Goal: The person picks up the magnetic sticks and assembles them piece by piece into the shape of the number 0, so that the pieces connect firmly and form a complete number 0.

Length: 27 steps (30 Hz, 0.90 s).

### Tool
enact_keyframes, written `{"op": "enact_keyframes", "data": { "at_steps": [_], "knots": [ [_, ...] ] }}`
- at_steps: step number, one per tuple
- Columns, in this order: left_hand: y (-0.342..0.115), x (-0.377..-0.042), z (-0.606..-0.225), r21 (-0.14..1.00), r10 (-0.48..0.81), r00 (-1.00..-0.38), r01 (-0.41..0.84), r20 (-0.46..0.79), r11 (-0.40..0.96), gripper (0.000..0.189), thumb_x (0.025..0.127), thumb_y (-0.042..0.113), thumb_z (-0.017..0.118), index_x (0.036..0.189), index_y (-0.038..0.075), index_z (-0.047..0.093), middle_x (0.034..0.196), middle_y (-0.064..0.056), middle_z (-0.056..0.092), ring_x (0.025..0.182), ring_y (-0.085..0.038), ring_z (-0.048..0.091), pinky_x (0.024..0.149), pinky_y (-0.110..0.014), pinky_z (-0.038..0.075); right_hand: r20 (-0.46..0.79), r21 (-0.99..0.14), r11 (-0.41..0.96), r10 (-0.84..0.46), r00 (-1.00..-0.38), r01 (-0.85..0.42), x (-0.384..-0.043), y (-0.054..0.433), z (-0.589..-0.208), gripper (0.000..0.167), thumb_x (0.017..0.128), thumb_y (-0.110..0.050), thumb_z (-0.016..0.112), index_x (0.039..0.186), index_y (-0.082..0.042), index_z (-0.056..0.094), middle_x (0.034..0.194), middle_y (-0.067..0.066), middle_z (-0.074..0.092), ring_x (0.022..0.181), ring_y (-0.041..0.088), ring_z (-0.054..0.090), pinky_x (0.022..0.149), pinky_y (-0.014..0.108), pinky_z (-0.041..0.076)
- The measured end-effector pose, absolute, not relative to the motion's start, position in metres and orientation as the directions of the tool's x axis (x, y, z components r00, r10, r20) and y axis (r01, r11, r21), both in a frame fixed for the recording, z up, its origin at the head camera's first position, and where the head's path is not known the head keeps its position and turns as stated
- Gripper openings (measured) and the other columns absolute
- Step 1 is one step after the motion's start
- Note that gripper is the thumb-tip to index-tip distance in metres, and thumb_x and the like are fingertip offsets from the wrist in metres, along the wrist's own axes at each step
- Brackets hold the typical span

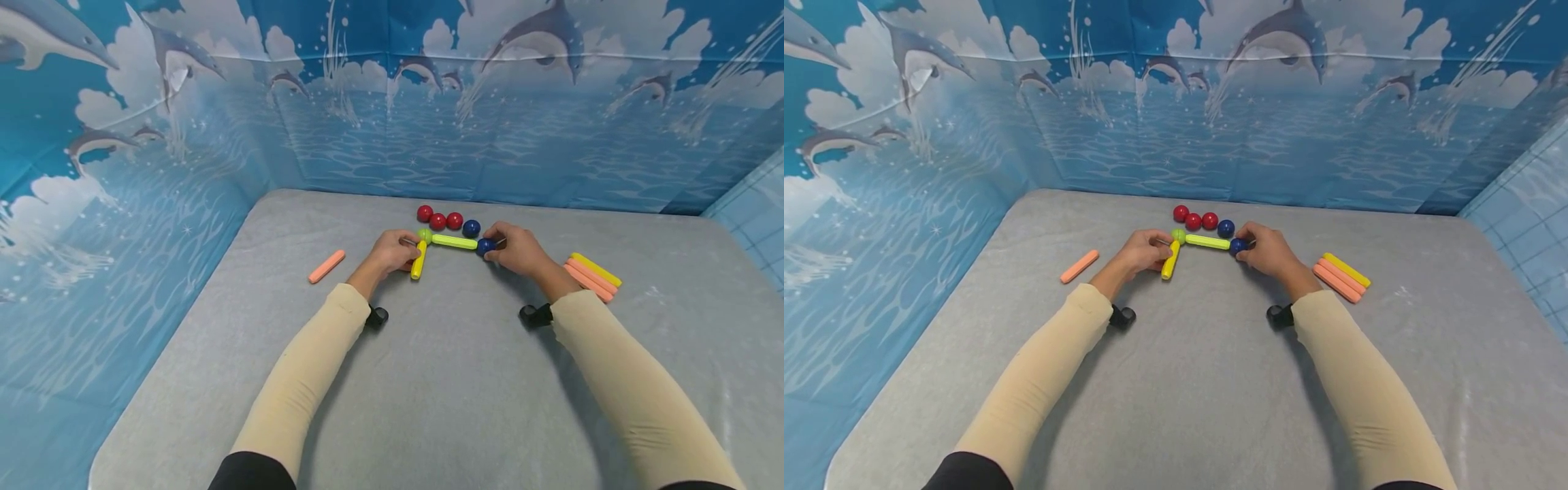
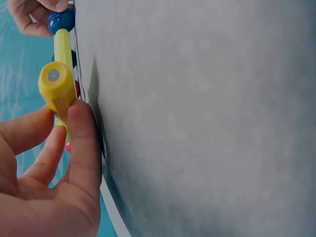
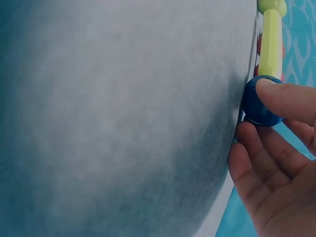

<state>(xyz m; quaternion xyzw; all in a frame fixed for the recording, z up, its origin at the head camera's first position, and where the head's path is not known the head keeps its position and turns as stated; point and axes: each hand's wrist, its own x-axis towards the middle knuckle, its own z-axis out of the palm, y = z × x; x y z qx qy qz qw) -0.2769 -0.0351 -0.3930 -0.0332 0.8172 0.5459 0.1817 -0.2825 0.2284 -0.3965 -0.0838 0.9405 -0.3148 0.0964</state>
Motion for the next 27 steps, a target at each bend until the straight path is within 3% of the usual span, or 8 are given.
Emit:
{"op": "enact_keyframes", "data": {
  "at_steps": [18, 23, 27],
  "knots": [
    [-0.03, -0.273, -0.396, 0.882, 0.126, -0.941, -0.239, -0.313, 0.406, 0.029, 0.095, 0.008, 0.064, 0.123, 0.009, 0.063, 0.115, -0.011, 0.064, 0.091, -0.018, 0.064, 0.076, -0.027, 0.059, -0.122, -0.582, 0.804, -0.236, -0.964, -0.123, -0.28, 0.23, -0.397, 0.038, 0.096, -0.01, 0.063, 0.131, -0.003, 0.051, 0.135, 0.025, 0.055, 0.124, 0.041, 0.055, 0.102, 0.056, 0.048],
    [-0.037, -0.276, -0.393, 0.843, 0.128, -0.948, -0.192, -0.292, 0.502, 0.029, 0.096, 0.012, 0.063, 0.125, 0.011, 0.063, 0.113, -0.009, 0.065, 0.083, -0.016, 0.061, 0.066, -0.023, 0.055, -0.119, -0.58, 0.804, -0.24, -0.963, -0.128, -0.28, 0.23, -0.397, 0.039, 0.096, -0.011, 0.063, 0.132, -0.003, 0.051, 0.136, 0.026, 0.055, 0.123, 0.041, 0.055, 0.1, 0.055, 0.049],
    [-0.044, -0.282, -0.391, 0.785, 0.123, -0.968, -0.098, -0.217, 0.612, 0.029, 0.098, 0.015, 0.059, 0.126, 0.012, 0.063, 0.115, -0.007, 0.065, 0.084, -0.017, 0.06, 0.068, -0.023, 0.051, -0.127, -0.591, 0.796, -0.254, -0.959, -0.132, -0.279, 0.233, -0.396, 0.045, 0.097, -0.017, 0.062, 0.137, -0.005, 0.049, 0.14, 0.025, 0.053, 0.126, 0.042, 0.055, 0.095, 0.053, 0.051]
  ]
}}
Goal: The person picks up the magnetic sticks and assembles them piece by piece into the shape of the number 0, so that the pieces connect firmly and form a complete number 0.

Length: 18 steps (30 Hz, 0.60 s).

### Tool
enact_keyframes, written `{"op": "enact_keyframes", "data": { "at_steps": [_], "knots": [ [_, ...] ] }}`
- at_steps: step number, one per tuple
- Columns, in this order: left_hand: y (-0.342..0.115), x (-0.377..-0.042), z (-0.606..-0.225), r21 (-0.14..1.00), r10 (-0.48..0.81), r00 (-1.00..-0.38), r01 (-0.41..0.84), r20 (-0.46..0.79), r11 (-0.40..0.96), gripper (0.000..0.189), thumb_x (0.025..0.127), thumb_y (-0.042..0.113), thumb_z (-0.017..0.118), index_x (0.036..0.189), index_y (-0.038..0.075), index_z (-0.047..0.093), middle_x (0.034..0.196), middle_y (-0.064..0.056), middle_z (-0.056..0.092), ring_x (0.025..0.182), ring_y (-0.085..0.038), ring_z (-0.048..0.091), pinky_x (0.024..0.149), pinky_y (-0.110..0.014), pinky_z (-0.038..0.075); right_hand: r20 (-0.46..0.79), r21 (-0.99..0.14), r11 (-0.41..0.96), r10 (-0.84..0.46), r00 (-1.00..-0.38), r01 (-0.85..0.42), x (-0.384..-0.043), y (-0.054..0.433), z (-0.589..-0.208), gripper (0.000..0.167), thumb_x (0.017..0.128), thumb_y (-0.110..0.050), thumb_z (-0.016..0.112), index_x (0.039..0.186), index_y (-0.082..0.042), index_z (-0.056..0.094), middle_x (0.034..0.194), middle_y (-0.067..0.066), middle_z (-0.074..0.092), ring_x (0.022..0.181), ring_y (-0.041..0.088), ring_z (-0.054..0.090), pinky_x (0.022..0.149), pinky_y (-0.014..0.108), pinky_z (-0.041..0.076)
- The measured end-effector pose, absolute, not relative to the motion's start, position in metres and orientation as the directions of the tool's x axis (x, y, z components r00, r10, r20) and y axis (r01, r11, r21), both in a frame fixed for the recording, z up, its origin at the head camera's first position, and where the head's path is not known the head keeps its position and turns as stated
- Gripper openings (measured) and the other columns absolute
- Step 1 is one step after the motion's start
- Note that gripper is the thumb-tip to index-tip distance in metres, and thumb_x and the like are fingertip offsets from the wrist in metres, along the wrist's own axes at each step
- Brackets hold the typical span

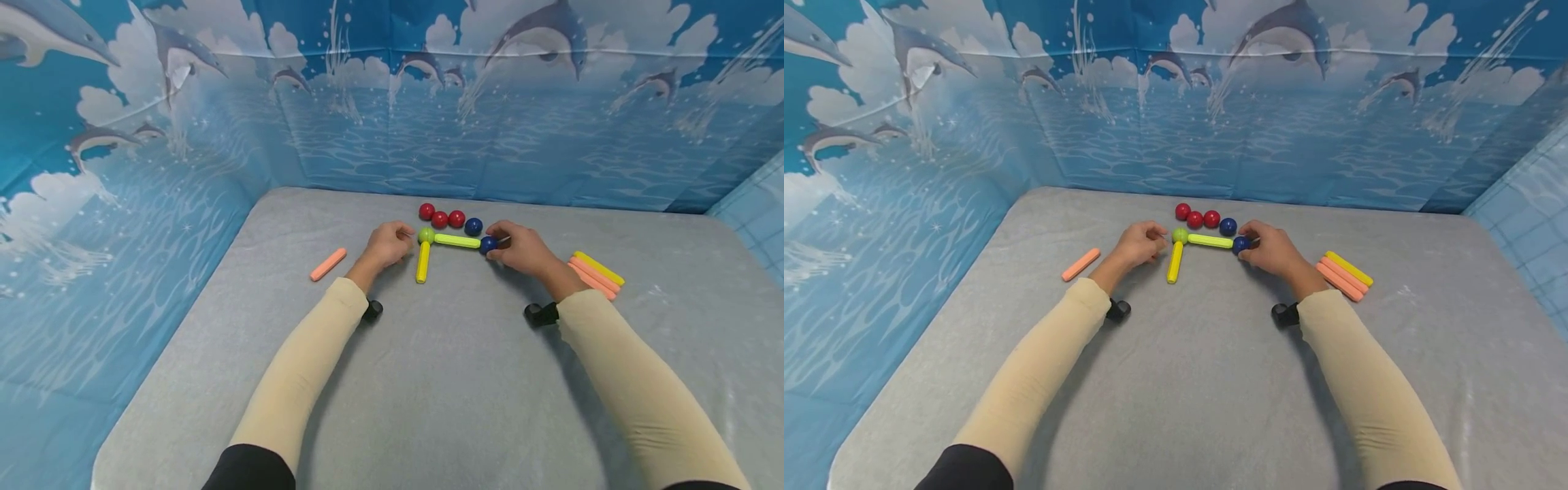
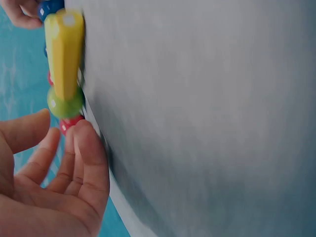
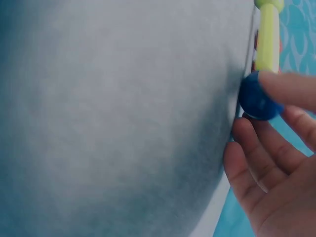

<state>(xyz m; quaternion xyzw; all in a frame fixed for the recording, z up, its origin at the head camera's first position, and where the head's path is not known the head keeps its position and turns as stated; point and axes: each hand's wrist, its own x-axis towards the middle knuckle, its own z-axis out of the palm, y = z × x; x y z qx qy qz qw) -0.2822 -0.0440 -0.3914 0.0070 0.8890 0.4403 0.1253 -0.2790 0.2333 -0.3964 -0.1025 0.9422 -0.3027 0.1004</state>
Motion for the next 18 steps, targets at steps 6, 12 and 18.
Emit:
{"op": "enact_keyframes", "data": {
  "at_steps": [6, 12, 18],
  "knots": [
    [-0.049, -0.292, -0.39, 0.72, 0.196, -0.97, 0.035, -0.141, 0.693, 0.034, 0.1, 0.017, 0.056, 0.133, 0.016, 0.061, 0.132, -0.006, 0.061, 0.113, -0.023, 0.058, 0.092, -0.035, 0.052, -0.125, -0.607, 0.784, -0.253, -0.959, -0.128, -0.282, 0.238, -0.393, 0.051, 0.101, -0.034, 0.053, 0.142, -0.005, 0.046, 0.142, 0.024, 0.05, 0.127, 0.044, 0.052, 0.098, 0.055, 0.049],
    [-0.045, -0.303, -0.388, 0.653, 0.32, -0.943, 0.185, -0.093, 0.734, 0.037, 0.102, 0.021, 0.055, 0.138, 0.019, 0.058, 0.14, -0.005, 0.058, 0.133, -0.024, 0.05, 0.109, -0.04, 0.045, -0.115, -0.62, 0.78, -0.19, -0.975, -0.079, -0.293, 0.234, -0.386, 0.047, 0.103, -0.028, 0.05, 0.142, -0.003, 0.044, 0.143, 0.026, 0.049, 0.13, 0.045, 0.048, 0.1, 0.058, 0.046],
    [-0.038, -0.312, -0.394, 0.667, 0.356, -0.926, 0.189, -0.122, 0.721, 0.034, 0.102, 0.022, 0.056, 0.136, 0.02, 0.06, 0.139, -0.005, 0.058, 0.131, -0.022, 0.05, 0.108, -0.039, 0.045, -0.099, -0.594, 0.801, -0.165, -0.981, -0.075, -0.298, 0.225, -0.382, 0.044, 0.101, -0.021, 0.05, 0.142, -0.004, 0.046, 0.143, 0.026, 0.05, 0.13, 0.044, 0.05, 0.1, 0.057, 0.047]
  ]
}}
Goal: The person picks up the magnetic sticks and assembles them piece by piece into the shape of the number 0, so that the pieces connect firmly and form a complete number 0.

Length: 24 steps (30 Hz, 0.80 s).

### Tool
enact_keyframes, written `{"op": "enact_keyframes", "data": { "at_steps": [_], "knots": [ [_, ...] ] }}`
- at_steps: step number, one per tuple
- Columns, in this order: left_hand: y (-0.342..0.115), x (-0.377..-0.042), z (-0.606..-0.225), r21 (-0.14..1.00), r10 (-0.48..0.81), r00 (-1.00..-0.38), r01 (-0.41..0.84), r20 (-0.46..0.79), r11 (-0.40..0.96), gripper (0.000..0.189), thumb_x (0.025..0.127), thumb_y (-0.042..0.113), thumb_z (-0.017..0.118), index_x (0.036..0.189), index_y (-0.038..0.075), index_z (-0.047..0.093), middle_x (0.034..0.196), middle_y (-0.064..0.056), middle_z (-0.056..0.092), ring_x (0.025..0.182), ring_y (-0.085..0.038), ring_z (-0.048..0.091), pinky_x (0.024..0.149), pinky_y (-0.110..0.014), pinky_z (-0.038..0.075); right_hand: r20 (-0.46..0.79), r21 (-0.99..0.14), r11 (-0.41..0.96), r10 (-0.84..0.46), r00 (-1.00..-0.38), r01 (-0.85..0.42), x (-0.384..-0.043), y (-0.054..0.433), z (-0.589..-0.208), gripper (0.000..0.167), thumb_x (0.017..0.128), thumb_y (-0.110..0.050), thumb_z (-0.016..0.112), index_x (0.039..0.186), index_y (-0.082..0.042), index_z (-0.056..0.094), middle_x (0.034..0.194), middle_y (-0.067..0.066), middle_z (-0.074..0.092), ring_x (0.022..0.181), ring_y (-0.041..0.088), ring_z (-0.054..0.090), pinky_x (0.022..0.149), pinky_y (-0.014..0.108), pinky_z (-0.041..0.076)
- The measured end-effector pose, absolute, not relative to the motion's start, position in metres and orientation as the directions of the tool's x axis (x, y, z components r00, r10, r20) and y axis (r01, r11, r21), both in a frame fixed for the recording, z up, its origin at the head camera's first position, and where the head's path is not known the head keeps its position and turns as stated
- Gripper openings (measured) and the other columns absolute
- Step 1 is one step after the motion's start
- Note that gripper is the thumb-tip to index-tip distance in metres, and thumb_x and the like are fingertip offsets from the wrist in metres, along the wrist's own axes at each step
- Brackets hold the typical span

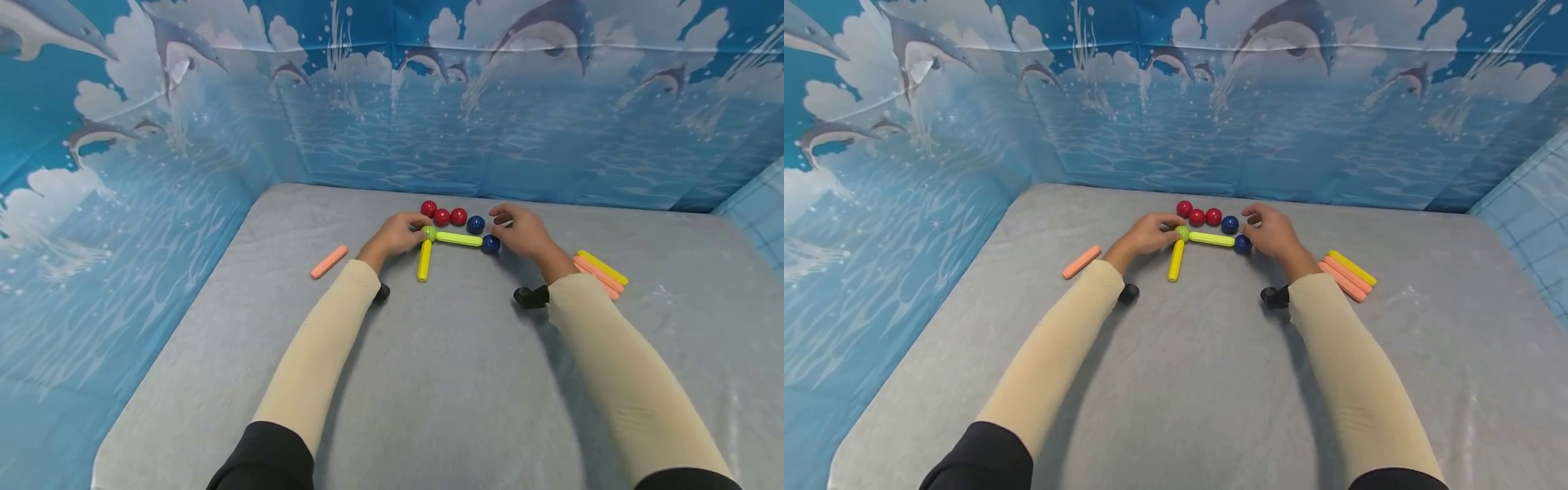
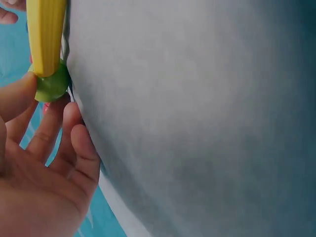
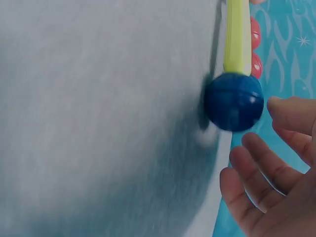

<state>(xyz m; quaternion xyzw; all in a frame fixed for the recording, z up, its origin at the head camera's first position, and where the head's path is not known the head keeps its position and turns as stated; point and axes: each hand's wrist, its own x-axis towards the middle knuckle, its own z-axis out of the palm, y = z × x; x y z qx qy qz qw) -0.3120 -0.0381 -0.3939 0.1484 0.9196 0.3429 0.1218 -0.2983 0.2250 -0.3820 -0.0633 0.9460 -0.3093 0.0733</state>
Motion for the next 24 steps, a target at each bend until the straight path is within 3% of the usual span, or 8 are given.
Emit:
{"op": "enact_keyframes", "data": {
  "at_steps": [8, 19, 24],
  "knots": [
    [-0.034, -0.313, -0.395, 0.674, 0.308, -0.94, 0.134, -0.145, 0.727, 0.035, 0.103, 0.024, 0.054, 0.137, 0.021, 0.06, 0.143, -0.005, 0.056, 0.133, -0.022, 0.049, 0.111, -0.038, 0.043, -0.086, -0.59, 0.803, -0.165, -0.982, -0.084, -0.307, 0.212, -0.39, 0.043, 0.102, -0.016, 0.05, 0.144, -0.006, 0.046, 0.143, 0.028, 0.05, 0.13, 0.045, 0.05, 0.102, 0.058, 0.046],
    [-0.035, -0.313, -0.395, 0.683, 0.3, -0.941, 0.116, -0.158, 0.721, 0.037, 0.103, 0.025, 0.053, 0.14, 0.021, 0.058, 0.144, -0.005, 0.055, 0.134, -0.023, 0.048, 0.111, -0.039, 0.043, -0.121, -0.567, 0.823, -0.108, -0.987, -0.02, -0.316, 0.2, -0.398, 0.047, 0.1, -0.026, 0.056, 0.141, -0.005, 0.048, 0.139, 0.029, 0.052, 0.126, 0.044, 0.05, 0.103, 0.055, 0.047],
    [-0.035, -0.312, -0.394, 0.677, 0.305, -0.937, 0.114, -0.17, 0.728, 0.038, 0.104, 0.027, 0.053, 0.141, 0.023, 0.056, 0.146, -0.004, 0.054, 0.136, -0.022, 0.047, 0.113, -0.038, 0.042, -0.064, -0.592, 0.804, -0.105, -0.992, -0.047, -0.314, 0.2, -0.396, 0.045, 0.1, -0.022, 0.056, 0.141, -0.005, 0.048, 0.143, 0.026, 0.05, 0.127, 0.042, 0.049, 0.102, 0.055, 0.047]
  ]
}}
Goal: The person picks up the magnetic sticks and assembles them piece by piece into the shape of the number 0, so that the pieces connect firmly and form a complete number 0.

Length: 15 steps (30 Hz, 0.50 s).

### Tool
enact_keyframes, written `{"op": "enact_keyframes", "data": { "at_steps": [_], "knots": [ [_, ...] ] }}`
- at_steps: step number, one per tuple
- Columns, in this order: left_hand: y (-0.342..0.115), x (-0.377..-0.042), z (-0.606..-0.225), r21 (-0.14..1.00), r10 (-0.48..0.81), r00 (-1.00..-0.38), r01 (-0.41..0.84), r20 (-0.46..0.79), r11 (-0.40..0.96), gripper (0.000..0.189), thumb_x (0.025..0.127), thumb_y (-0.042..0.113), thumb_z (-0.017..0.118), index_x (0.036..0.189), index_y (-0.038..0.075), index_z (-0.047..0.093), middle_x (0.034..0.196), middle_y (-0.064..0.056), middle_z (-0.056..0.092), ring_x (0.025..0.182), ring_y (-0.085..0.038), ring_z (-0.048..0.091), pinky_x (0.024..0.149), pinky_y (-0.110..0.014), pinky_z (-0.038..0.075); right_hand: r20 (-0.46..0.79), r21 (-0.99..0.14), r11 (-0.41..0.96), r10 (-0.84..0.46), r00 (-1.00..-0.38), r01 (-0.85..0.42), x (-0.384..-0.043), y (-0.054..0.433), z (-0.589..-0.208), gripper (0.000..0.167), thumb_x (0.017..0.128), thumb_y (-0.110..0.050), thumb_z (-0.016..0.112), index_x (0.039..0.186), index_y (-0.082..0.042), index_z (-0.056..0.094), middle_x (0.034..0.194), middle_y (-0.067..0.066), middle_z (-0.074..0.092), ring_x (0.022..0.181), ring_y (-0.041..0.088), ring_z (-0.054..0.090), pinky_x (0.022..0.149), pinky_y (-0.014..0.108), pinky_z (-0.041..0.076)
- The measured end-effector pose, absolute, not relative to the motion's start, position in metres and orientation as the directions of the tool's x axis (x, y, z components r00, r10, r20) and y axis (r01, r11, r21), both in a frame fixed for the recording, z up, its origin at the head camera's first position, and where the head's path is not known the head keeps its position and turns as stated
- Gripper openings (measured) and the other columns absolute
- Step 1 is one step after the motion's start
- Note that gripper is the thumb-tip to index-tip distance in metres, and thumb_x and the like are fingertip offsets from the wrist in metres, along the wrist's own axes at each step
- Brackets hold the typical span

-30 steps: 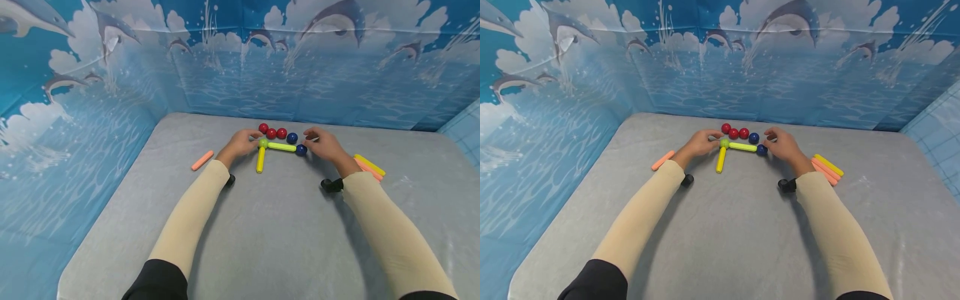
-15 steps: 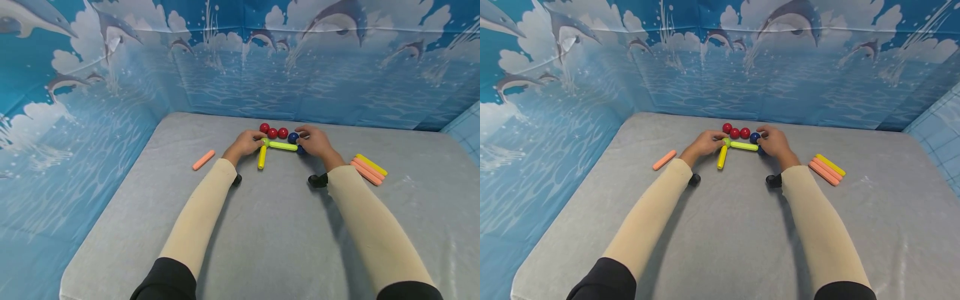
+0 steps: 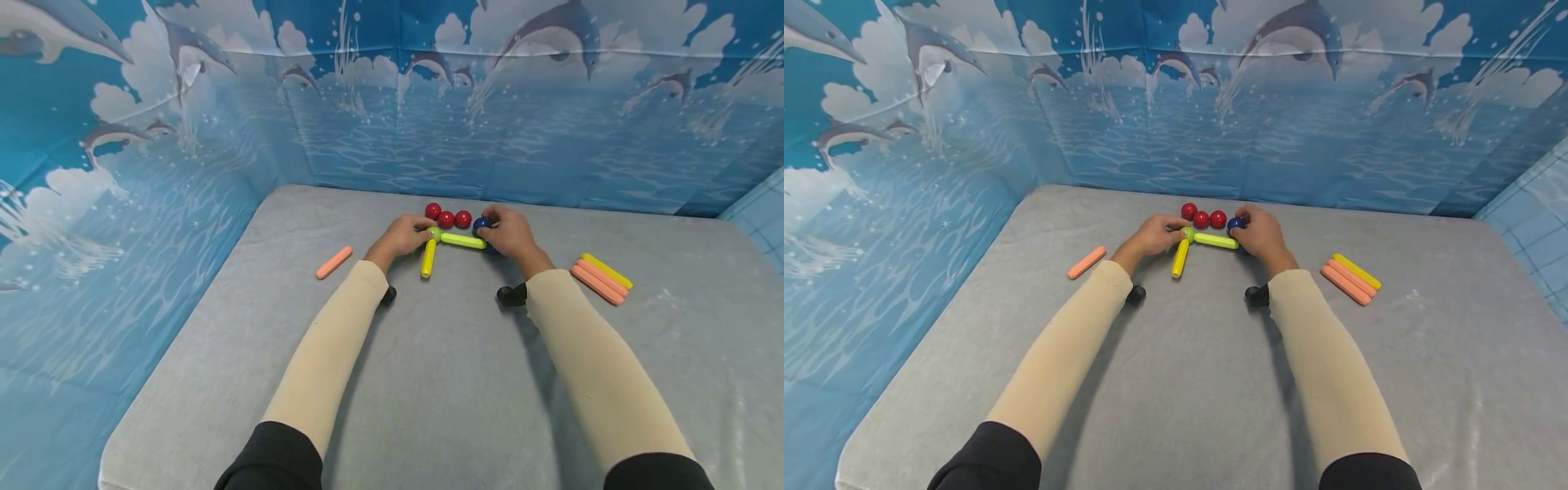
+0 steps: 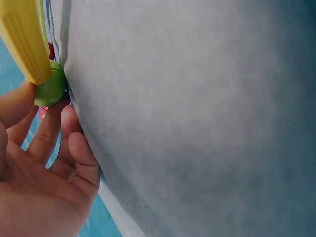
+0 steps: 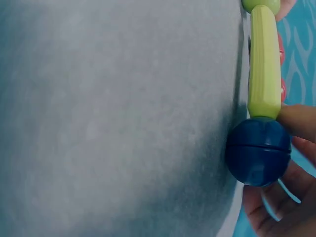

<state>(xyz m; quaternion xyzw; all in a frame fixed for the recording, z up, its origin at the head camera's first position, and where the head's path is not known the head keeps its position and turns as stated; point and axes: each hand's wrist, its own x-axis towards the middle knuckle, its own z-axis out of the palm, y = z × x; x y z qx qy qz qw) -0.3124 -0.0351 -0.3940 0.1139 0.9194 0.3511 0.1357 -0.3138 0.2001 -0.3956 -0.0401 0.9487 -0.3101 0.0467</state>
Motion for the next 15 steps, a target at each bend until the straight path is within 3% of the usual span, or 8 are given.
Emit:
{"op": "enact_keyframes", "data": {
  "at_steps": [5, 7, 12, 15],
  "knots": [
    [-0.033, -0.312, -0.395, 0.682, 0.313, -0.934, 0.116, -0.172, 0.722, 0.039, 0.104, 0.027, 0.052, 0.142, 0.022, 0.056, 0.147, -0.005, 0.053, 0.137, -0.023, 0.046, 0.113, -0.039, 0.041, 0.049, -0.621, 0.767, -0.167, -0.985, -0.161, -0.303, 0.205, -0.387, 0.047, 0.102, -0.02, 0.055, 0.148, -0.013, 0.046, 0.142, 0.023, 0.052, 0.105, 0.036, 0.053, 0.077, 0.046, 0.05],
    [-0.033, -0.313, -0.395, 0.684, 0.308, -0.936, 0.114, -0.169, 0.721, 0.038, 0.104, 0.027, 0.053, 0.141, 0.022, 0.056, 0.147, -0.005, 0.053, 0.137, -0.023, 0.047, 0.113, -0.04, 0.042, 0.071, -0.642, 0.742, -0.194, -0.978, -0.194, -0.297, 0.207, -0.382, 0.047, 0.103, -0.022, 0.053, 0.148, -0.015, 0.046, 0.142, 0.021, 0.051, 0.104, 0.034, 0.053, 0.074, 0.044, 0.049],
    [-0.033, -0.313, -0.394, 0.676, 0.291, -0.941, 0.101, -0.174, 0.73, 0.038, 0.103, 0.027, 0.053, 0.141, 0.023, 0.057, 0.147, -0.004, 0.053, 0.136, -0.022, 0.047, 0.113, -0.039, 0.042, -0.034, -0.811, 0.575, -0.236, -0.971, -0.111, -0.282, 0.213, -0.37, 0.047, 0.105, -0.026, 0.048, 0.15, -0.017, 0.042, 0.151, 0.019, 0.044, 0.124, 0.036, 0.054, 0.1, 0.051, 0.05],
    [-0.034, -0.313, -0.394, 0.678, 0.294, -0.94, 0.103, -0.173, 0.728, 0.038, 0.103, 0.028, 0.053, 0.141, 0.022, 0.057, 0.147, -0.005, 0.053, 0.137, -0.023, 0.046, 0.113, -0.04, 0.041, -0.122, -0.879, 0.477, -0.257, -0.959, -0.016, -0.274, 0.214, -0.367, 0.047, 0.104, -0.024, 0.05, 0.15, -0.014, 0.041, 0.149, 0.02, 0.045, 0.125, 0.034, 0.054, 0.107, 0.049, 0.047]
  ]
}}
